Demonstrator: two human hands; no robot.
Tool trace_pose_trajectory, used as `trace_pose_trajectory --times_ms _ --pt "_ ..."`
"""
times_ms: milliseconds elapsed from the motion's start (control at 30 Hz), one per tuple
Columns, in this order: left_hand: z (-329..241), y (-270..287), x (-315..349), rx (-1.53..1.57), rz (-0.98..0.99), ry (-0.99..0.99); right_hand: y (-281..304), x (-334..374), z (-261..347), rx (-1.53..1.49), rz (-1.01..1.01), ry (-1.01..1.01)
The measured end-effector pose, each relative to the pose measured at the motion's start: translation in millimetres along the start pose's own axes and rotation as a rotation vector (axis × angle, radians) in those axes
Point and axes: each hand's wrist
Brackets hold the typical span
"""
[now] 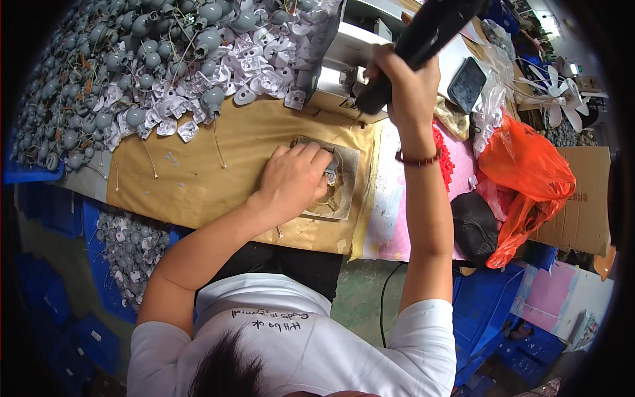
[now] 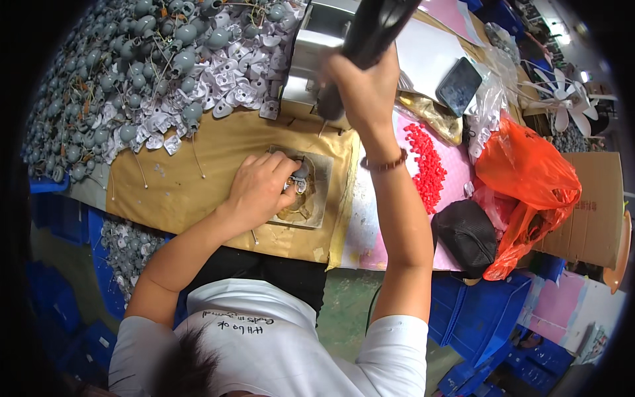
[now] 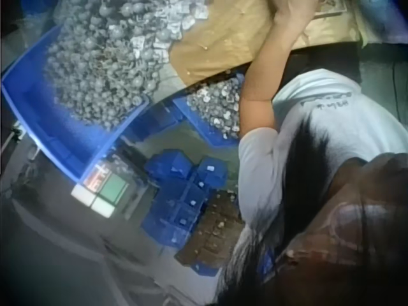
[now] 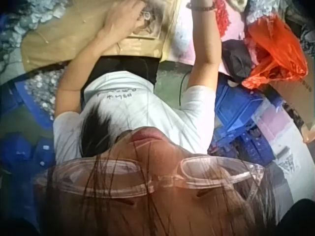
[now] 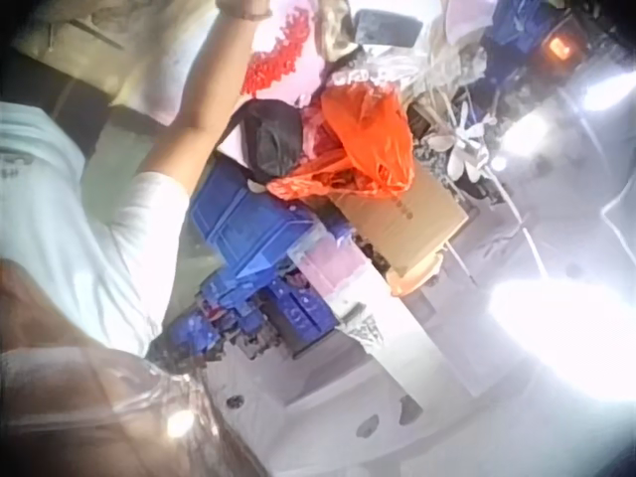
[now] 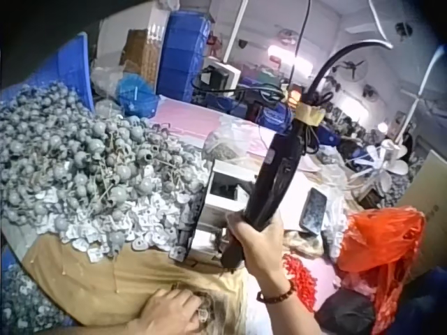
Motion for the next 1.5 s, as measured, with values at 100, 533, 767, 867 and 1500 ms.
trace_pose_trajectory --times_ms 100,533,767,867,1500 --pt "-1.6 -0.8 1.3 0.005 0.006 0.014 -2.3 43.8 15.5 0.072 0.007 -0.08" --pt "-1.6 -5.8 1.7 -0.002 -0.033 0.013 -10.7 104.6 11.8 0.131 0.059 -0.012" --pt "-2.6 -3.5 1.8 0.004 -0.022 0.03 -11.9 107.8 13.0 0.117 0.096 0.008" --pt "-1.3 -4.8 1.5 -0.005 -0.043 0.009 -12.7 108.4 9.3 0.106 0.116 0.029" --pt "-3.5 -1.7 0.6 0.049 -0.1 -0.002 -11.4 130.8 -10.7 0.081 0.148 0.158"
Point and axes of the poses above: each hand's wrist, its own x-axis away from the middle knuckle, its own y-axis out of the back of the hand, z = x × y, and after that the axes turned 2 degrees about x, right-handed
